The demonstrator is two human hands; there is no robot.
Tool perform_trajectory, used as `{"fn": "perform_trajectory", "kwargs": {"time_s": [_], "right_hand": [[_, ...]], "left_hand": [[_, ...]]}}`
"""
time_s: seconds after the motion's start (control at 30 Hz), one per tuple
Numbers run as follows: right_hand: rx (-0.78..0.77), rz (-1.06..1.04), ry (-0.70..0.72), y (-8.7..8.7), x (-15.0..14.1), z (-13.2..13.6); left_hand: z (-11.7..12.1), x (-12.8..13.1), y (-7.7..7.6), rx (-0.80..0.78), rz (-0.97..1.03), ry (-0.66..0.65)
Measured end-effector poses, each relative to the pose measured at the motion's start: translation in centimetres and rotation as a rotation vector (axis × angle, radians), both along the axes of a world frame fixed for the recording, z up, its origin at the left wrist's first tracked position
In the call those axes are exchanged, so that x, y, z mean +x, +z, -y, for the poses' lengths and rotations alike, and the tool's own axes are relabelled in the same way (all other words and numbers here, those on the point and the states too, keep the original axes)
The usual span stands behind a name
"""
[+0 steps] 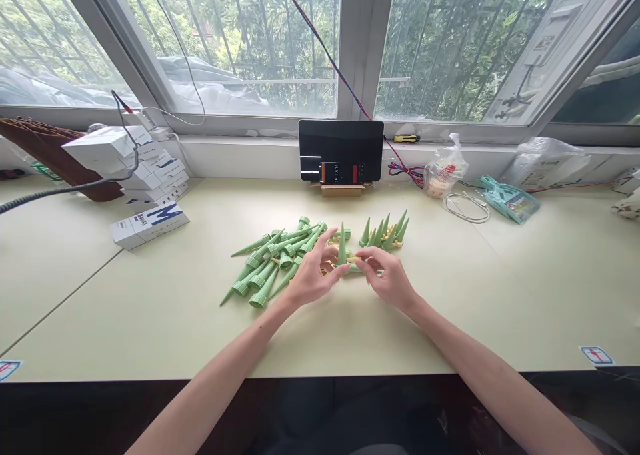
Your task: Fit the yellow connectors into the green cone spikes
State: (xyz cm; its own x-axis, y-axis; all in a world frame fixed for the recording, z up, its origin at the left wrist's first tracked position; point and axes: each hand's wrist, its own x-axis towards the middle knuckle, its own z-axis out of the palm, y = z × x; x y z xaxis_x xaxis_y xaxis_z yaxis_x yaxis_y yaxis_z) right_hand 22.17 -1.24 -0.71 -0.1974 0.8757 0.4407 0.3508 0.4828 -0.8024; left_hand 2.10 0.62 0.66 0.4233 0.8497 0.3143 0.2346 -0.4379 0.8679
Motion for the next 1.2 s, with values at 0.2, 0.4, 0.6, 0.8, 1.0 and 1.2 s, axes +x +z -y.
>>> {"fn": "perform_trajectory", "kwargs": {"time_s": [0.2,0.4,0.6,0.8,1.0,1.2], "right_hand": [[-0.002,0.006,-0.008,0.13,-0.04,0.09],[0.006,-0.009,0.004,0.12,-0.07,0.05],[0.006,-0.01,0.004,0.06,-0.03,0.09],[0.0,-0.018,0.006,0.08,-0.05,0.05],[-0.015,-0.016,0.011,-0.08,-0.06,-0.01],[-0.022,-0.018,0.019,-0.14,-0.11,-0.06]], "left_hand": [[-0.13,0.05,-0.1,-0.055,0.039,-0.005],[-0.02,0.07,-0.03,-0.166,0.07,-0.013],[0.01,0.12,0.34,-0.128,0.048,-0.02],[-0.01,0.07,0.2,-0.151,0.033,-0.006],[-0.02,0.0,0.13,-0.179,0.026,-0.028],[0.03,-0.05,0.47,-0.163,0.026,-0.093]]}}
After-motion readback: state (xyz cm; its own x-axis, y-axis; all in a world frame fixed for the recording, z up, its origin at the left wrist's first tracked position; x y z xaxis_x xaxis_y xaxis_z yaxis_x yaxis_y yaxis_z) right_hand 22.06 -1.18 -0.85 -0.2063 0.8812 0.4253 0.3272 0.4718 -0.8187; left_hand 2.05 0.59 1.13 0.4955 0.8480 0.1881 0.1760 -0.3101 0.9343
